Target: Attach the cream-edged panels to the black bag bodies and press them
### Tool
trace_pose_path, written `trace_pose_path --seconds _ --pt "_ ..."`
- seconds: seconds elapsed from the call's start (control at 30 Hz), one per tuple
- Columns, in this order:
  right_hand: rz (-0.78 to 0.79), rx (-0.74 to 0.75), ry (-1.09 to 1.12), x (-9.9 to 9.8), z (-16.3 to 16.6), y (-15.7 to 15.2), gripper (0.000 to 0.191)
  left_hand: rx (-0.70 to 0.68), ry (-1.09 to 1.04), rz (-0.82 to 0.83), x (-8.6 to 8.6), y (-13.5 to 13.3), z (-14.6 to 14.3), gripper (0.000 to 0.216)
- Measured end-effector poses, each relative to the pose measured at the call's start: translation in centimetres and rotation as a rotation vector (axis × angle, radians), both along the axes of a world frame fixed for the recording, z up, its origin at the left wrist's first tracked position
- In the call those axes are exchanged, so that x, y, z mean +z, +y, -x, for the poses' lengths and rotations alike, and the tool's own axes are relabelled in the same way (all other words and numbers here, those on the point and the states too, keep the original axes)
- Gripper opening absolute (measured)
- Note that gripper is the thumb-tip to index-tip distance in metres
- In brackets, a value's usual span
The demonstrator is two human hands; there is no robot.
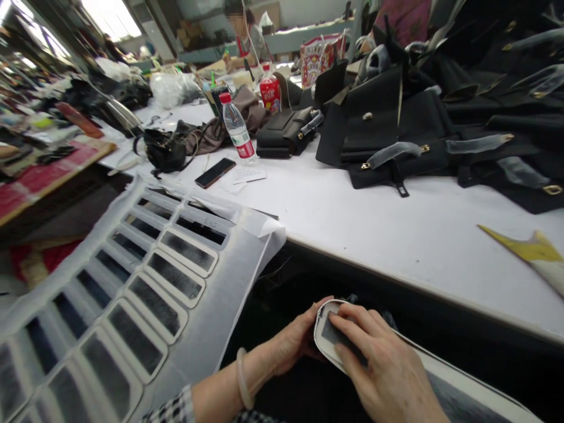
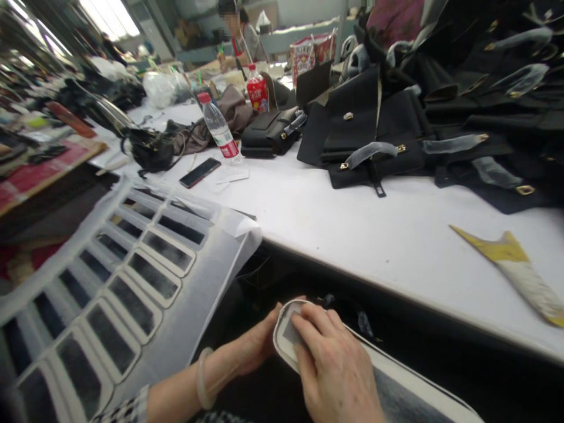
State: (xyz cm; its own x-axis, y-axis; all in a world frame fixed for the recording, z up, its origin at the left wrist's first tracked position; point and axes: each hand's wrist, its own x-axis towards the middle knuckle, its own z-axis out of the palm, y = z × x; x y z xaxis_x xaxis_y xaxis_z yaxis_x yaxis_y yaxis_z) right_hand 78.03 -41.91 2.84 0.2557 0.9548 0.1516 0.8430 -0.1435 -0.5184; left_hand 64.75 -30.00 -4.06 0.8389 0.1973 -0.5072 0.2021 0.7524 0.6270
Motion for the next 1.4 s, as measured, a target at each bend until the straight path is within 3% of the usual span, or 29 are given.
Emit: trace_pose_path --seconds 0.47,0.67,1.07,1.4 --pt "-0.065 -0.071 -0.106 -0.7 1.2 0.7 0.035 -0.066 0.029 -0.061 -0.2 0.9 0.4 0.058" --pt "-0.074 -0.103 -0.117 -1.0 1.5 0.4 0.038 -0.181 0.095 -0.064 0.1 1.1 1.0 0.070" --pt "-0.064 -0.134 -0.086 -0.9 1.8 0.4 0.037 -0.281 0.070 -0.106 3.4 3.4 0.0 0.045" --pt "-0.157 -0.156 -0.124 -1.2 1.8 0.7 0.030 -0.273 0.084 -0.131 4.6 3.9 -0.3 0.045"
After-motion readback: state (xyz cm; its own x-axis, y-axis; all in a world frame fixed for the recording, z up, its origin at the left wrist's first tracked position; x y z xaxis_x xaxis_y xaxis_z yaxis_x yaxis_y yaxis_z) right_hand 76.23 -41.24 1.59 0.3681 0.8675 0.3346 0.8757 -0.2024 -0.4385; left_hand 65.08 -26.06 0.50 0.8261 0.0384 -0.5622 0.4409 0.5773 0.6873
